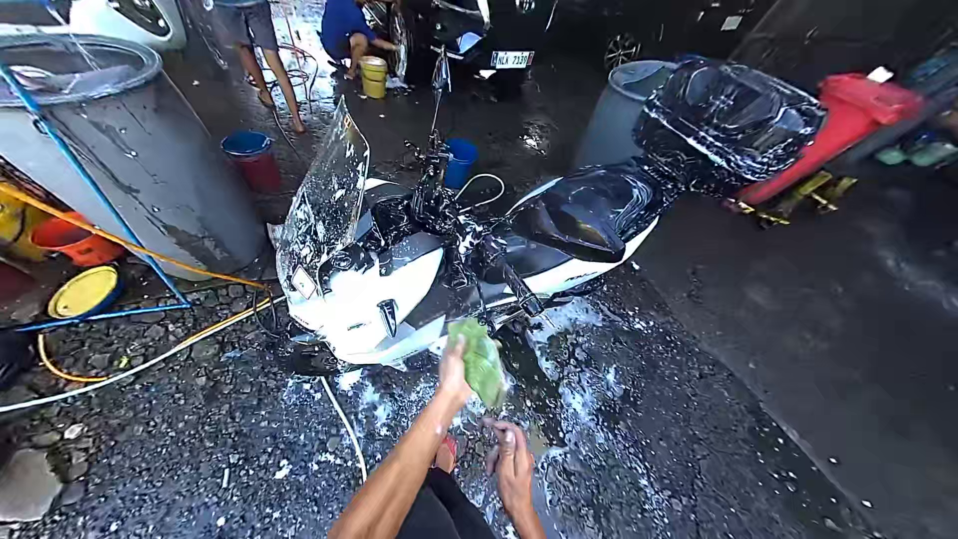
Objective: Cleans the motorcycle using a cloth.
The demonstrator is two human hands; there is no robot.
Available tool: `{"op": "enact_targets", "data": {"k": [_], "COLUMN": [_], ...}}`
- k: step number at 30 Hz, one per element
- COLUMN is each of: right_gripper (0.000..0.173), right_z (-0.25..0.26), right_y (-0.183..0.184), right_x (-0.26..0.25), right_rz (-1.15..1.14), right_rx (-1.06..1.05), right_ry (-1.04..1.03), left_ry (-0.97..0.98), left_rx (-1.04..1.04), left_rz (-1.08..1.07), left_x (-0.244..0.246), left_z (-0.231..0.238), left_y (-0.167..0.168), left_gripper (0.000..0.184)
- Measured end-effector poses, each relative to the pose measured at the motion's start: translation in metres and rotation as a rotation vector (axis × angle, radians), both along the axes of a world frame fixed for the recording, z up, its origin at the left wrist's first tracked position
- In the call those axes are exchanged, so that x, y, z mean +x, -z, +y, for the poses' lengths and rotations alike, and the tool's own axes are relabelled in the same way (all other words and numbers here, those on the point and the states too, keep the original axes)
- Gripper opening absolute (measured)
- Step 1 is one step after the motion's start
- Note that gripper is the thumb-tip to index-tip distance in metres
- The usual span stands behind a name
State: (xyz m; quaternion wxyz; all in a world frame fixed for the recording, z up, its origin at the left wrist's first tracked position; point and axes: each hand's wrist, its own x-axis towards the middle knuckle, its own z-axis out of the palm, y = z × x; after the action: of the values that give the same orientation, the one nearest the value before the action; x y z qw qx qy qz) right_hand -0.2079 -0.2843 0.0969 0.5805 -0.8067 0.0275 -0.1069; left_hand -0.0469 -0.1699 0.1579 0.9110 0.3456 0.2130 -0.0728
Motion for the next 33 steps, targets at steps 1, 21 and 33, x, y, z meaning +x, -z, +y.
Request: {"op": "enact_targets", "data": {"k": [1,21,33], "right_gripper": [0.063,0.048,0.043], "right_z": [-0.006,-0.025,0.010], "right_y": [0.001,0.020,0.015], "right_x": [-0.003,-0.066,-0.007], "right_rz": [-0.004,0.043,0.030], "right_rx": [0.027,-0.221,-0.266], "right_ry": [0.020,0.106,-0.076], "left_ry": [-0.015,0.201,0.006], "left_rx": [-0.001,-0.271,0.025], "left_rz": [-0.026,-0.190,0.051], "left_x": [0.013,0.091,-0.002], "left_z": [0.016,-0.004,0.066], "left_y": [-0.005,0.001,0.051], "left_gripper": [0.046,0.052,0.040]}}
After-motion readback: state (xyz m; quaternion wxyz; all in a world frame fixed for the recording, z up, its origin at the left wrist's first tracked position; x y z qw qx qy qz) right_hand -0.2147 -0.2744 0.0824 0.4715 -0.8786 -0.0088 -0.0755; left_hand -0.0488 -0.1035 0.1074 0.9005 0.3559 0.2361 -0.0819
